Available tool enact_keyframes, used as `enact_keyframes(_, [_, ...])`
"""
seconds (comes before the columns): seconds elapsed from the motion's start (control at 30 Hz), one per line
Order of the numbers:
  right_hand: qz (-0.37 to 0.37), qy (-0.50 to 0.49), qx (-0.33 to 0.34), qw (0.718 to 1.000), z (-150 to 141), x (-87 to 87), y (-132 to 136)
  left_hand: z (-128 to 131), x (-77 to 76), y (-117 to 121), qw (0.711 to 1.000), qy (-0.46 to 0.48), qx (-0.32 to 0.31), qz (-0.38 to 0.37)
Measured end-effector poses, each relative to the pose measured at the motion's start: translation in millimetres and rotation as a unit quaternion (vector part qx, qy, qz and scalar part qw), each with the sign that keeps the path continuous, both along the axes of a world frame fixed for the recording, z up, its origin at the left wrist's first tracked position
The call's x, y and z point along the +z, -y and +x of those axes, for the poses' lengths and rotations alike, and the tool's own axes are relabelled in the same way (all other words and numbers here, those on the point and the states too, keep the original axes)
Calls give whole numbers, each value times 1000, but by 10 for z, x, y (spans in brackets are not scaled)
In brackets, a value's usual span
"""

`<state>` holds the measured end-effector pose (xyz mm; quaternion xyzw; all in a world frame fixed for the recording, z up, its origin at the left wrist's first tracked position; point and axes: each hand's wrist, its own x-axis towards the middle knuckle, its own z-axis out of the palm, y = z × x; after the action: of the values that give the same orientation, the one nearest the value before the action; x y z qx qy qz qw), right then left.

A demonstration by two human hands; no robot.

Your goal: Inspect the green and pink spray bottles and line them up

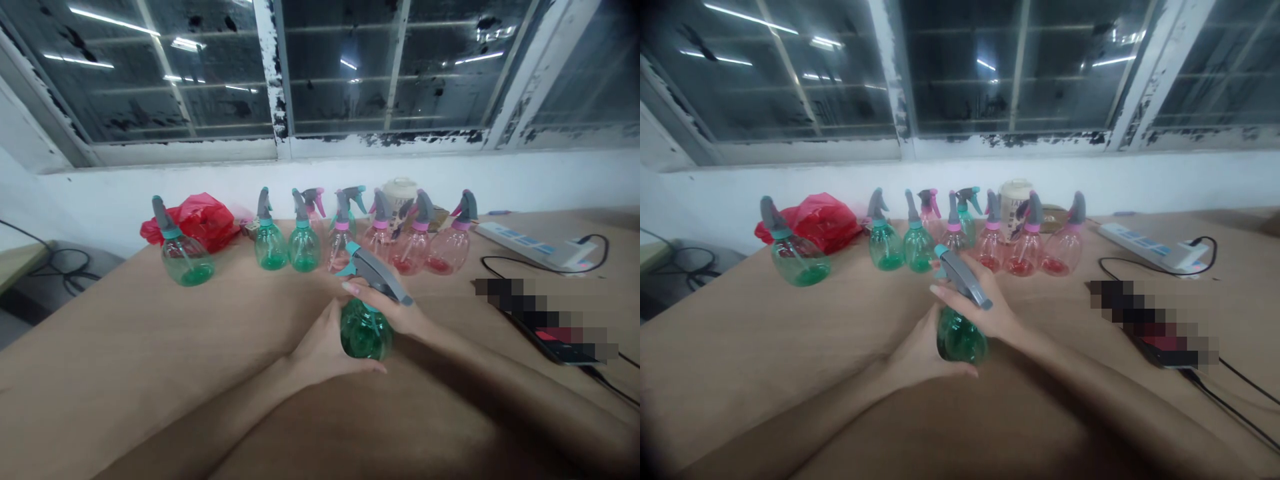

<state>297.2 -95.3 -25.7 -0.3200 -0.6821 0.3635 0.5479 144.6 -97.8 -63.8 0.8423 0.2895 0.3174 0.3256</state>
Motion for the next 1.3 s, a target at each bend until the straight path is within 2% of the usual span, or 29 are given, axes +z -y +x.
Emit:
enact_keyframes(0.17, [14,19,-1,1000,2,35,14,-1,-17,-2,1000,-4,5,-24])
enact_keyframes(0.37, [17,40,-42,998,23,18,3,-3,-26,-6,1000,2,4,-22])
enact_keyframes(0.57, [13,20,-7,1000,8,18,2,-3,-34,-8,1000,-4,11,-17])
enact_keyframes(0.8, [56,89,-54,993,18,76,30,-3,-45,-9,1000,0,6,-15])
enact_keyframes(0.97, [79,103,-81,988,17,53,6,-5,-68,-8,1000,-13,13,-16])
enact_keyframes(1.1, [74,101,-82,989,13,25,-1,-5,-63,-4,999,-16,15,-26])
enact_keyframes(1.3, [28,64,-61,996,10,3,16,1,-42,0,1000,4,1,-29])
